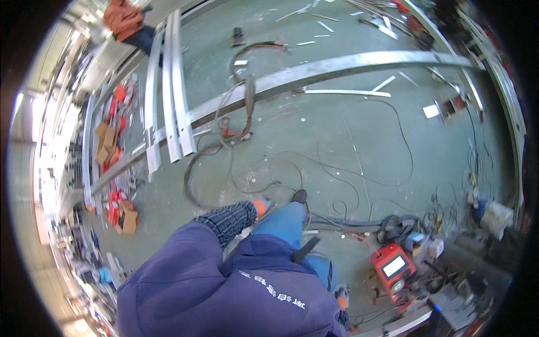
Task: The person uses a handheld orbital sander to smooth the surface of large white metal panels with vertical slats and a Greek key border. The person moves the sander across the panels, then walks to retrieve a metal strip and fasteners before returning to the panels.
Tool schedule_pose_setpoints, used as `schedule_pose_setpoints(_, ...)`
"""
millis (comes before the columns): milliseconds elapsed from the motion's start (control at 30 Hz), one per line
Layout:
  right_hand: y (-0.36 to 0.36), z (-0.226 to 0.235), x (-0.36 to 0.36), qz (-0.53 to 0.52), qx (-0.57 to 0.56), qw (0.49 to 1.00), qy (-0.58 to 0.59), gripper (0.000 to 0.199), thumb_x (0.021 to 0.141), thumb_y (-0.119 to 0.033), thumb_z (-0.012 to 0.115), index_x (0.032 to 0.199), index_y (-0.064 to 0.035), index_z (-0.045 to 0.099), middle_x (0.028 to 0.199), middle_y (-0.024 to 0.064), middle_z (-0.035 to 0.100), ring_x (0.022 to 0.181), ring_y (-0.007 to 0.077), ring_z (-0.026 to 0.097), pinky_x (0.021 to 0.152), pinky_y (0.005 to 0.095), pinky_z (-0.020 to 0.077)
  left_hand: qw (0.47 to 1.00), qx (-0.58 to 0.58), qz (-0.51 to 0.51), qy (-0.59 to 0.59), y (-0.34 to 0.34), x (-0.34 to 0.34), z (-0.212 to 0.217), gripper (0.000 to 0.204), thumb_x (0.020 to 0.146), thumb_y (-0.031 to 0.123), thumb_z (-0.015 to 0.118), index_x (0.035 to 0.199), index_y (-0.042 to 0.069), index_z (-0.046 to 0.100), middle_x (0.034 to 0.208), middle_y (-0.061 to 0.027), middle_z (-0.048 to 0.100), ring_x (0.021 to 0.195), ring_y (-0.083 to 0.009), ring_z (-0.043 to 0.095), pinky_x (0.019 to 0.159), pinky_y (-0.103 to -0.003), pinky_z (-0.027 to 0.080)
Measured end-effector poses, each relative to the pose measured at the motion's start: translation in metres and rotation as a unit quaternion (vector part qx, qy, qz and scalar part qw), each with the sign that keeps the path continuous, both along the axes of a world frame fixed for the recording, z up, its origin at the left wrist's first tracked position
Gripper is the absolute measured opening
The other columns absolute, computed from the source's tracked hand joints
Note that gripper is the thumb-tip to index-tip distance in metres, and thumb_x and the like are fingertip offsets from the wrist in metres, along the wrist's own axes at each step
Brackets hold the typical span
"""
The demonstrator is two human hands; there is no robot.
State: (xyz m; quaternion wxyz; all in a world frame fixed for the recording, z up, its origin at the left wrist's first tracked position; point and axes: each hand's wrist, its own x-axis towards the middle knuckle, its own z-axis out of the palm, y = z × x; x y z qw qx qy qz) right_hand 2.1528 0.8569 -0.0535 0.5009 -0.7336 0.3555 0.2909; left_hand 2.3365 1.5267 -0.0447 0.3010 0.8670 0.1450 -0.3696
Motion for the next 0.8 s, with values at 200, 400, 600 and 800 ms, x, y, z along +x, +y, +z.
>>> schedule_pose_setpoints(200, 0.132, 0.027, 0.347, 0.26, -0.029, 0.943, -0.206, 0.025, 0.102, -0.024, 0.065, 0.106, 0.0008, 0.07, 0.092, 0.0055, 0.069, 0.081, 0.0168, 0.06, 0.072, 0.0363, 0.0511, 0.913, -0.105, 0.378, -0.112, 0.042, 0.075, 0.102, 0.045, 0.1, 0.039, 0.062, 0.122, 0.001, 0.071, 0.098, -0.0117, 0.075, 0.082, -0.0186, 0.067, 0.076, -0.036, 0.053)
schedule_pose_setpoints(400, 0.227, 0.085, 0.576, 0.063, 0.026, 0.985, -0.159, 0.037, 0.1, -0.031, 0.069, 0.126, -0.004, 0.068, 0.1, 0.0103, 0.07, 0.082, 0.0214, 0.064, 0.069, 0.0338, 0.0515, 0.893, -0.066, 0.444, 0.028, 0.075, 0.031, 0.07, 0.045, 0.102, 0.038, 0.058, 0.119, -0.001, 0.071, 0.106, -0.0174, 0.075, 0.09, -0.0251, 0.069, 0.081, -0.038, 0.053)
schedule_pose_setpoints(600, 0.309, 0.05, 0.699, 0.218, -0.01, 0.965, -0.146, 0.039, 0.1, -0.039, 0.068, 0.117, -0.0041, 0.07, 0.09, 0.0066, 0.071, 0.064, 0.015, 0.06, 0.059, 0.0319, 0.0477, 0.898, 0.013, 0.436, 0.058, 0.108, -0.005, 0.009, 0.043, 0.095, 0.041, 0.06, 0.113, 0.004, 0.073, 0.114, -0.0255, 0.073, 0.104, -0.0439, 0.069, 0.089, -0.051, 0.051)
schedule_pose_setpoints(800, 0.52, 0.066, 0.782, 0.581, -0.098, 0.788, -0.179, 0.039, 0.1, -0.035, 0.064, 0.124, -0.0043, 0.067, 0.111, 0.0252, 0.074, 0.105, 0.0424, 0.07, 0.093, 0.046, 0.0539, 0.818, 0.041, 0.573, 0.003, 0.161, 0.109, 0.019, 0.042, 0.098, 0.039, 0.061, 0.115, 0.004, 0.074, 0.112, -0.0257, 0.074, 0.106, -0.042, 0.071, 0.09, -0.045, 0.054)
